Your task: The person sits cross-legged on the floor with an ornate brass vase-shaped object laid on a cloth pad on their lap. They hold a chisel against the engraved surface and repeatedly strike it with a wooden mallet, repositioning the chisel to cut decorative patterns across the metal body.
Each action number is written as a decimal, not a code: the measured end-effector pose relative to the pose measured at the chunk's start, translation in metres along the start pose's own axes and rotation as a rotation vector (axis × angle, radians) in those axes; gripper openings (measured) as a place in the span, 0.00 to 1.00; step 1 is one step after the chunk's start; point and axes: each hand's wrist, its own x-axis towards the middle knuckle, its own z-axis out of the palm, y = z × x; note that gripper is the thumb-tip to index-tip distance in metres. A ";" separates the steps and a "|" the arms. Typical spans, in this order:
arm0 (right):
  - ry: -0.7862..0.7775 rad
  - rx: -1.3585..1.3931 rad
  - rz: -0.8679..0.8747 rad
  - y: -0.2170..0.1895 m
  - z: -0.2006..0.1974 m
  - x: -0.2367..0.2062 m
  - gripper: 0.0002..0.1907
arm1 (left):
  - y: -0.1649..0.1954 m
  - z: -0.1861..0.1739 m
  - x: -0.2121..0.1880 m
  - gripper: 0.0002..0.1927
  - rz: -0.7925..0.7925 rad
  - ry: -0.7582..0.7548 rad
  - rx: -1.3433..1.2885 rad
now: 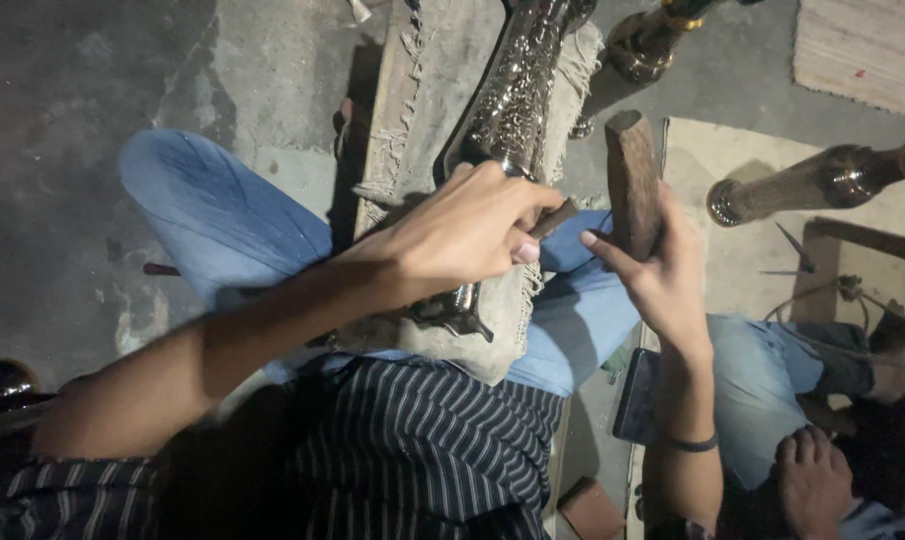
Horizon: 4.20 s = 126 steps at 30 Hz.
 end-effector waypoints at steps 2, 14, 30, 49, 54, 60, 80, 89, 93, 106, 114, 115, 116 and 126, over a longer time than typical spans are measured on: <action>0.008 -0.023 -0.035 0.002 0.003 -0.003 0.26 | 0.002 -0.001 0.005 0.20 -0.071 -0.062 -0.012; 0.019 0.076 -0.154 0.020 0.007 -0.010 0.35 | 0.004 -0.001 0.006 0.15 -0.109 -0.126 -0.007; -0.255 -0.195 -0.257 -0.014 -0.031 0.033 0.33 | 0.012 0.004 -0.019 0.18 -0.092 0.121 0.024; -0.349 -0.271 -0.290 -0.078 -0.043 0.052 0.36 | 0.000 0.018 -0.048 0.15 0.022 0.439 -0.023; -0.215 -0.564 -0.542 -0.084 -0.049 0.044 0.37 | -0.005 0.028 -0.059 0.13 0.233 0.537 0.337; -0.242 -0.442 -0.290 -0.075 -0.051 0.020 0.35 | -0.001 0.028 -0.059 0.13 0.256 0.565 0.396; 0.468 0.371 0.221 0.107 0.070 -0.052 0.18 | -0.007 0.016 -0.065 0.07 0.123 0.445 0.085; 0.136 0.219 -0.251 -0.022 -0.010 0.020 0.26 | -0.008 0.016 -0.061 0.14 -0.014 0.481 -0.164; 0.028 -0.163 -0.446 -0.062 -0.025 0.041 0.25 | -0.009 0.018 -0.060 0.15 0.002 0.460 -0.234; -0.197 -0.674 -0.443 -0.089 -0.037 0.055 0.28 | -0.011 0.011 -0.048 0.17 -0.098 0.360 -0.366; -0.071 -0.623 -0.551 -0.071 -0.041 0.031 0.34 | 0.003 -0.002 -0.040 0.15 -0.215 0.234 -0.282; -0.106 -0.651 -0.455 -0.069 -0.041 0.029 0.33 | 0.005 -0.004 -0.039 0.15 -0.283 0.198 -0.271; -0.146 -0.679 -0.357 -0.067 -0.039 0.026 0.33 | 0.008 -0.005 -0.037 0.16 -0.242 0.201 -0.255; 0.008 -0.229 -0.215 -0.043 -0.015 0.009 0.30 | -0.001 -0.014 -0.012 0.24 -0.118 0.005 -0.257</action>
